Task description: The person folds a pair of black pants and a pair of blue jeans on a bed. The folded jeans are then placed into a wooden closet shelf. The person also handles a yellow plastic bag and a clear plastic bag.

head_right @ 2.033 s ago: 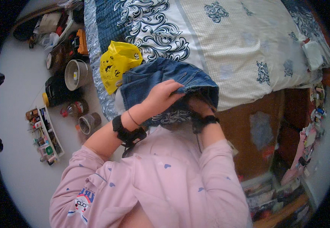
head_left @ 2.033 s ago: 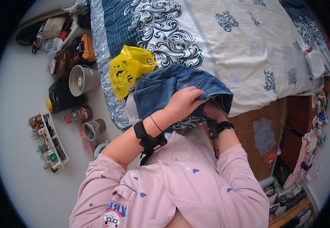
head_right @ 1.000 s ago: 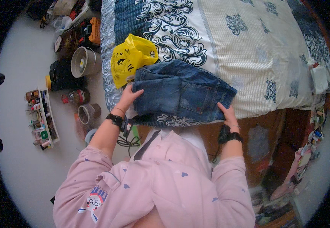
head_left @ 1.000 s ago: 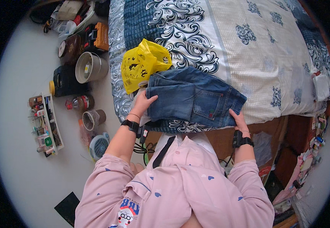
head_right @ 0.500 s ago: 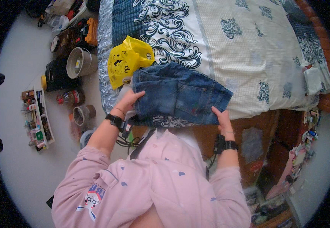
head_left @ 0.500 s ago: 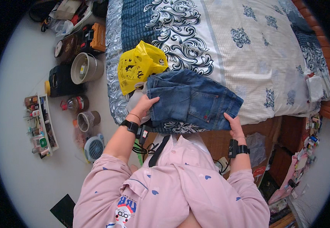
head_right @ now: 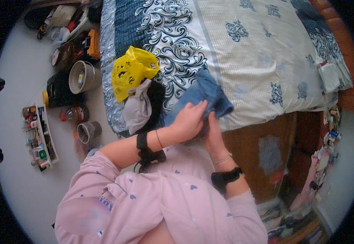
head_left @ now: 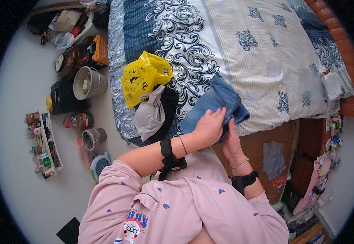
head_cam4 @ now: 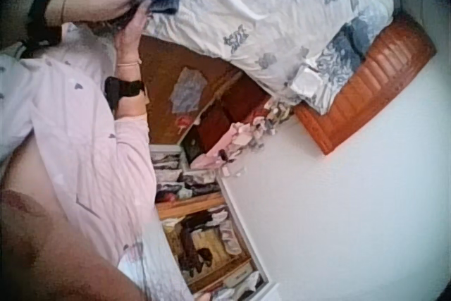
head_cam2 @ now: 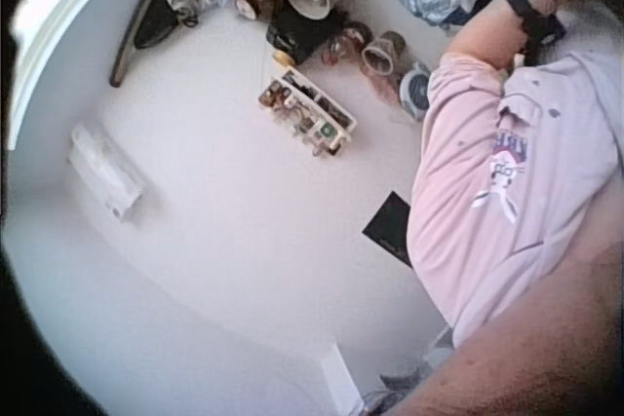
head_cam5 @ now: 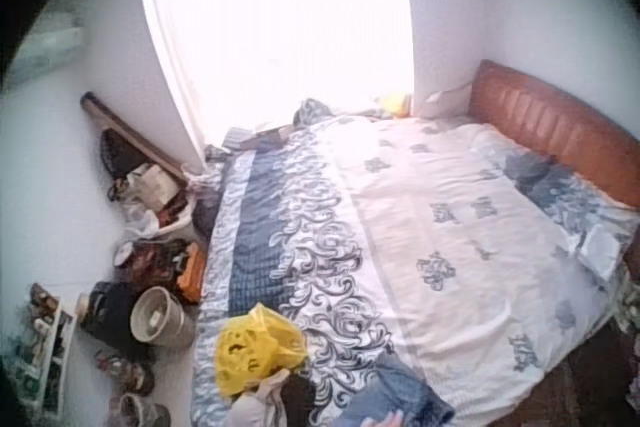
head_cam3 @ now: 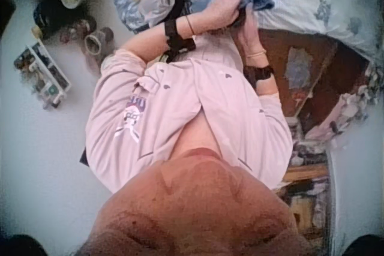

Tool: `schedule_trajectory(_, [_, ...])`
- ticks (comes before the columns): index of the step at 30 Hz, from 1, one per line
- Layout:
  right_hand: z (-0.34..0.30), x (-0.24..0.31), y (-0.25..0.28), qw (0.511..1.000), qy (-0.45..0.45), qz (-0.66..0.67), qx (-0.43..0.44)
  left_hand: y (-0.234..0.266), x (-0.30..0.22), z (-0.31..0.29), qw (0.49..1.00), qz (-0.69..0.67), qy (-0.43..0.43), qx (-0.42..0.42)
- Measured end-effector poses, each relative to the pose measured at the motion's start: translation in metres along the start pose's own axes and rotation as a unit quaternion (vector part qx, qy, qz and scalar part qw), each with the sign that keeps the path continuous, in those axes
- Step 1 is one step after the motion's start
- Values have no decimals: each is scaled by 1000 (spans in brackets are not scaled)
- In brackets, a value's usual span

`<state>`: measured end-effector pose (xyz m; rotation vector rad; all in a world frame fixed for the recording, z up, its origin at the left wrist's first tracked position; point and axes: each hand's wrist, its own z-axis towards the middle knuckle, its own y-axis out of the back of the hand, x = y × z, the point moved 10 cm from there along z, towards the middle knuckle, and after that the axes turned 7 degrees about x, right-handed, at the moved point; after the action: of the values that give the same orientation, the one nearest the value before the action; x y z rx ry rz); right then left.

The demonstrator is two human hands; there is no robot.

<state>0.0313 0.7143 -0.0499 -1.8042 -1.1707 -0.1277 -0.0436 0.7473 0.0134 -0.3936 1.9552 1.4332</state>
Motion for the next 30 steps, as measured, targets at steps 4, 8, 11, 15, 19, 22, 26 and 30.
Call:
schedule_trajectory(4, [-7,-24,52,995,-47,8,-86,-57,-13,-7,988,-25,-69,133])
schedule_trajectory(8, [-5,-74,110,972,-137,94,-167,-83,-21,-24,940,-102,-127,300])
schedule_trajectory(11, [-5,-53,99,978,-39,65,-193,-53,3,-38,943,-226,-121,213])
schedule_trajectory(15, [-18,-28,73,989,19,10,-147,8,97,-52,971,-233,43,25])
schedule_trajectory(19, [-66,6,0,996,49,-39,-57,46,150,-72,944,-308,118,2])
schedule_trajectory(22, [-102,7,-48,997,46,-7,54,51,155,-91,841,-493,206,90])
schedule_trajectory(26, [-131,-24,-53,995,37,-1,95,52,128,-106,682,-697,159,153])
schedule_trajectory(30, [-165,-42,-39,994,83,-35,69,50,105,-98,729,-649,153,154])
